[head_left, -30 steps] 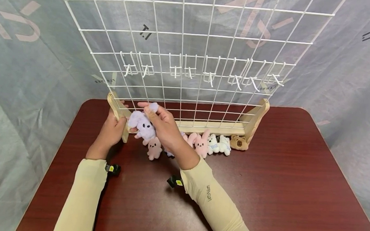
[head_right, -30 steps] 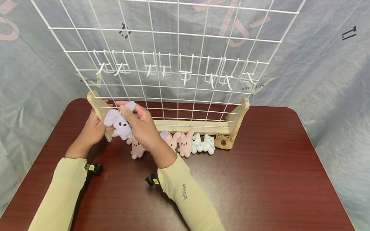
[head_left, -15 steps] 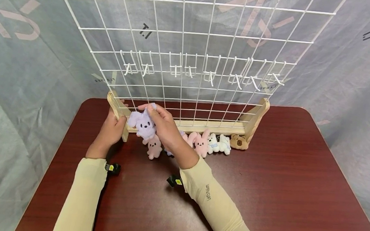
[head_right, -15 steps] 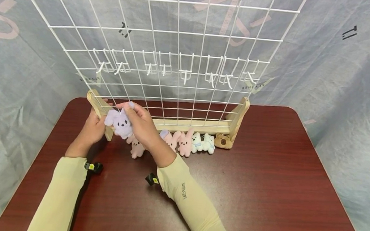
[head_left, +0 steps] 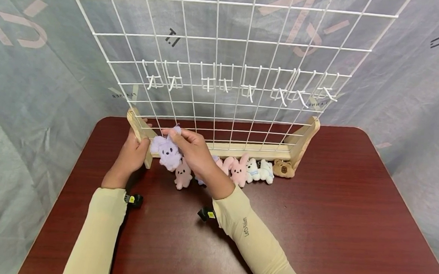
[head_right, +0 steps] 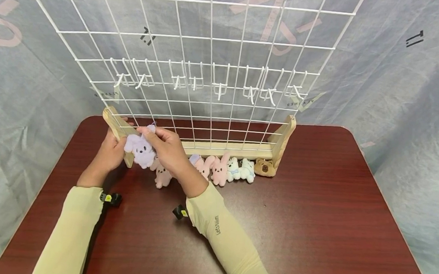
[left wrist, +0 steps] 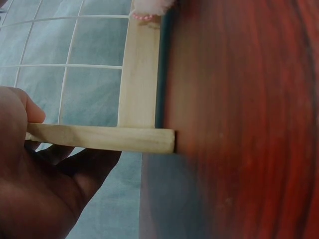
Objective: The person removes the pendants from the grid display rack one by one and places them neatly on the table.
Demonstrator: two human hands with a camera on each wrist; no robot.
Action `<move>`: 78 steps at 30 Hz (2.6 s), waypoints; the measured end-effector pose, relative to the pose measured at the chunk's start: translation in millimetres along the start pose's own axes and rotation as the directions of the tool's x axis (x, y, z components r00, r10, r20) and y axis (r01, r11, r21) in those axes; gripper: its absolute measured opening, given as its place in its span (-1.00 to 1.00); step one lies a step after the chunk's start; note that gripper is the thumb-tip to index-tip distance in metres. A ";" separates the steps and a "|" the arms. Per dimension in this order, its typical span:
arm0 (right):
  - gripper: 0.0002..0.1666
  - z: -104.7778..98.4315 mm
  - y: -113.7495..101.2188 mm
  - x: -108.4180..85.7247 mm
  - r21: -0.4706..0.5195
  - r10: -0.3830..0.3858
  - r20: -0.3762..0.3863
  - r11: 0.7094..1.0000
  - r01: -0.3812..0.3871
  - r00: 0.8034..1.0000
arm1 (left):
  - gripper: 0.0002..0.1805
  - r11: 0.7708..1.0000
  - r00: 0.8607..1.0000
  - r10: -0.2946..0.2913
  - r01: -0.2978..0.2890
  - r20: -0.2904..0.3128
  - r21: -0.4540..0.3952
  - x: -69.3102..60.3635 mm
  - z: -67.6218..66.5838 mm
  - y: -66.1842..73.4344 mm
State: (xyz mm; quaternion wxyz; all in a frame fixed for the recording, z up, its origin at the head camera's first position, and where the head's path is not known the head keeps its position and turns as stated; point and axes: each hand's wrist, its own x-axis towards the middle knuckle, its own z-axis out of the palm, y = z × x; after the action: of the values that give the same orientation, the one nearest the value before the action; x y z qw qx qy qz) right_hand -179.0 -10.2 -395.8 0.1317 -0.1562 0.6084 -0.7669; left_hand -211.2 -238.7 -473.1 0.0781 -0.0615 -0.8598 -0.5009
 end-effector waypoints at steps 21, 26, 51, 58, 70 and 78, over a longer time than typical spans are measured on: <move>-0.62 -4.3 9.9 2.1 -0.072 0.084 -0.004 0.994 -0.084 0.996 | -0.36 0.999 0.999 0.010 -0.009 0.036 -0.034 -0.8 -1.9 2.2; -0.63 -4.7 11.4 2.4 -0.071 0.098 -0.004 0.993 -0.098 0.995 | -0.35 0.999 0.999 -0.003 0.004 0.035 -0.038 -1.5 -2.5 2.5; -0.61 -9.6 28.5 9.6 -0.155 0.214 0.037 0.966 -0.206 0.976 | -0.37 0.999 0.999 0.022 -0.021 0.033 -0.049 -2.0 -1.8 -1.0; -0.58 -9.1 30.9 10.5 -0.165 0.251 0.039 0.956 -0.241 0.967 | -0.37 0.999 1.000 0.013 -0.012 0.013 -0.043 -0.7 -1.2 0.8; -0.65 -8.0 34.7 11.0 -0.189 0.276 0.017 0.945 -0.268 0.961 | -0.37 1.000 1.000 0.006 -0.006 0.000 -0.008 0.5 0.0 1.6; -0.57 -10.6 38.8 11.7 -0.207 0.280 0.034 0.941 -0.267 0.959 | -0.37 1.000 1.000 0.006 -0.006 0.001 -0.010 1.3 0.5 1.2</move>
State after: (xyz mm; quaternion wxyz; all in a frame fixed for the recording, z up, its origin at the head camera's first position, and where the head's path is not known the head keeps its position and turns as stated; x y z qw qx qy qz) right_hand -193.5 -14.1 -434.9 0.2395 -0.1067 0.6938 -0.6707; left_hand -212.3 -237.6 -472.1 0.0787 -0.0647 -0.8571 -0.5049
